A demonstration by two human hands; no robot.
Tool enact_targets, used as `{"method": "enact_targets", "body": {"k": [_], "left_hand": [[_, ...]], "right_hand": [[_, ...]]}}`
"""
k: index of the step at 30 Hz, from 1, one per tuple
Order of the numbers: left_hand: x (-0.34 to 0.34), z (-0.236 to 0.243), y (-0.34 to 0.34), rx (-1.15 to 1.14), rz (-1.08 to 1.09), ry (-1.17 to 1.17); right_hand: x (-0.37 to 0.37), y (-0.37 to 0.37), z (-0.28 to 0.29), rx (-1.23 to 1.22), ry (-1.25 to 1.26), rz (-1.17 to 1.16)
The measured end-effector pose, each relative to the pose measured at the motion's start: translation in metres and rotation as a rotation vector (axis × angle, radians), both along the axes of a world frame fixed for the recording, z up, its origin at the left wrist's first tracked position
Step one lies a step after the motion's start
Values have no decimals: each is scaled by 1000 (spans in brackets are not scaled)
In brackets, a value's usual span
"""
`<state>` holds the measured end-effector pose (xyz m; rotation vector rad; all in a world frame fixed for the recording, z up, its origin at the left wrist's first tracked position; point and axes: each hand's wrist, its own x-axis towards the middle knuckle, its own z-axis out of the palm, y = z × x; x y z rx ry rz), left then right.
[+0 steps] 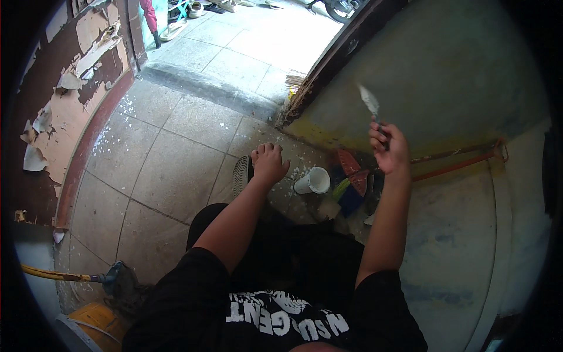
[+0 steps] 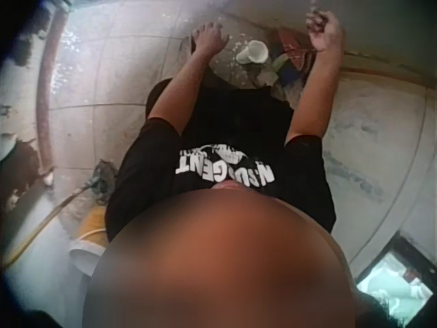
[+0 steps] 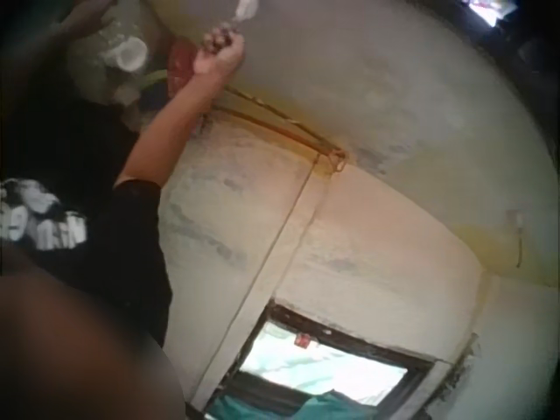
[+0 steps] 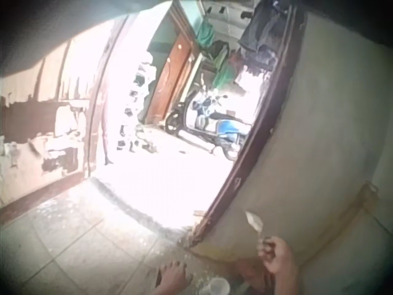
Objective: Patching a damaged wall using a putty knife and filler compound.
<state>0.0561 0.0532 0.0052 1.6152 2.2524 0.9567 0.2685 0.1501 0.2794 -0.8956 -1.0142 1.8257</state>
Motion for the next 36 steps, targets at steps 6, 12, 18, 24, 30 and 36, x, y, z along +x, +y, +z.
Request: {"method": "enact_targets", "body": {"k": [6,12,18,24,30,36], "left_hand": [[2,5,-1,3,8,3],[2,2,-2,38,23,18],[-3,-2,-1,4,38,16],[4,-1,2,23,22,18],[-1,-1,-1,-12,21,16],[-2,0,-3,-20,28,26]], "right_hand": [[-22,-42,-18,254,13,-230],[-42,3,-148,46,-171,-257],[-49,15,-198,-414,-77,-87],[-29,59,-178,-527,13,-18],[-29,41,-74,-228,52,-16],[-48,-43,-35,128,46,-117]]}}
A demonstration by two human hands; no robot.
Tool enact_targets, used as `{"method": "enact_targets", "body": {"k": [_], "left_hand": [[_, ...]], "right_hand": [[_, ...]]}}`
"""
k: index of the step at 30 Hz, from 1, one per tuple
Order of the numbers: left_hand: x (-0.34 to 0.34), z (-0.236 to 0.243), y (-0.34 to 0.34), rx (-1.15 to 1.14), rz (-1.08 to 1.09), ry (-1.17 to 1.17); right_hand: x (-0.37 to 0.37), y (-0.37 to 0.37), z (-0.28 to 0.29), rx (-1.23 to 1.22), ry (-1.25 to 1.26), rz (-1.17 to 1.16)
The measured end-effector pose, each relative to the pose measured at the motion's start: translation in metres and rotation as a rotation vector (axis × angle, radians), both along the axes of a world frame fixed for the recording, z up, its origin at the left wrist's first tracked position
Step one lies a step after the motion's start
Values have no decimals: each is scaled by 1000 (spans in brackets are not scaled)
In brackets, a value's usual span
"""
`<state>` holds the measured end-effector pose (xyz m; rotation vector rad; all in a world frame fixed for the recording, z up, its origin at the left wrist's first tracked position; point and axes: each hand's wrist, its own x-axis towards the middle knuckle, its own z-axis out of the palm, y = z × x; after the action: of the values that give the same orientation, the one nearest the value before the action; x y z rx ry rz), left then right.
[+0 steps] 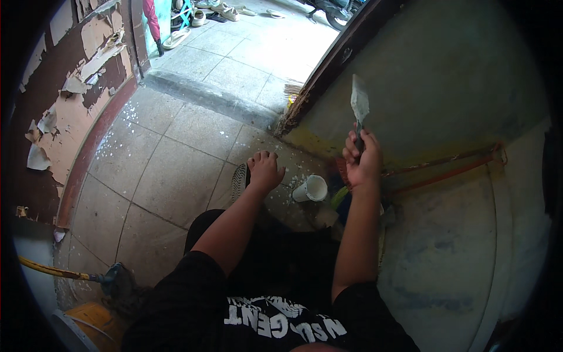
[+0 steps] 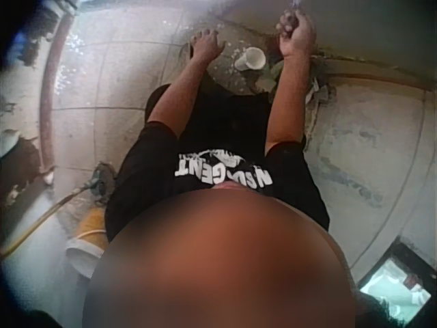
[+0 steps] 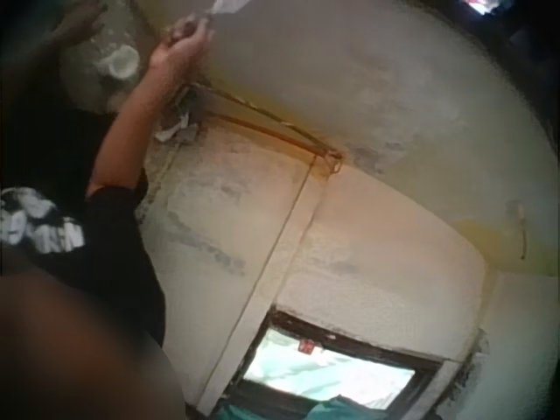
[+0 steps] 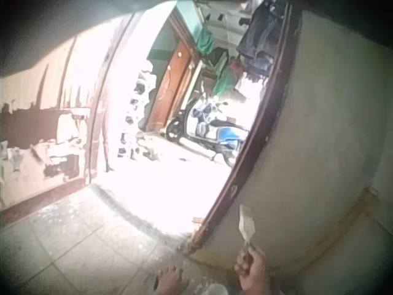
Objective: Patching a damaged wall using a putty knife and filler compound.
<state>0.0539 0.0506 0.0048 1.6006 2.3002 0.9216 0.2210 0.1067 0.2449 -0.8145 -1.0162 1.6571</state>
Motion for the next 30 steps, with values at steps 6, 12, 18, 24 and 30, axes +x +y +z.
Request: {"method": "enact_targets", "body": {"k": [6,12,18,24,30], "left_hand": [[3,2,3,12,-15,-6],[-1,-4,3,-1,-1,22],[1,-2,3,-2,13,18],[5,-3,4,-9,3,12],[-1,-5,5,18,-5,13]], "right_hand": [[-22,37,-109,100,-186,-228],[-43,53,-175,-153,-451,-125],[-41,74,-192,-665,-204,32],[-23,98,-161,-546,-243,26],[-24,84,-64,-218,-229,31]]}}
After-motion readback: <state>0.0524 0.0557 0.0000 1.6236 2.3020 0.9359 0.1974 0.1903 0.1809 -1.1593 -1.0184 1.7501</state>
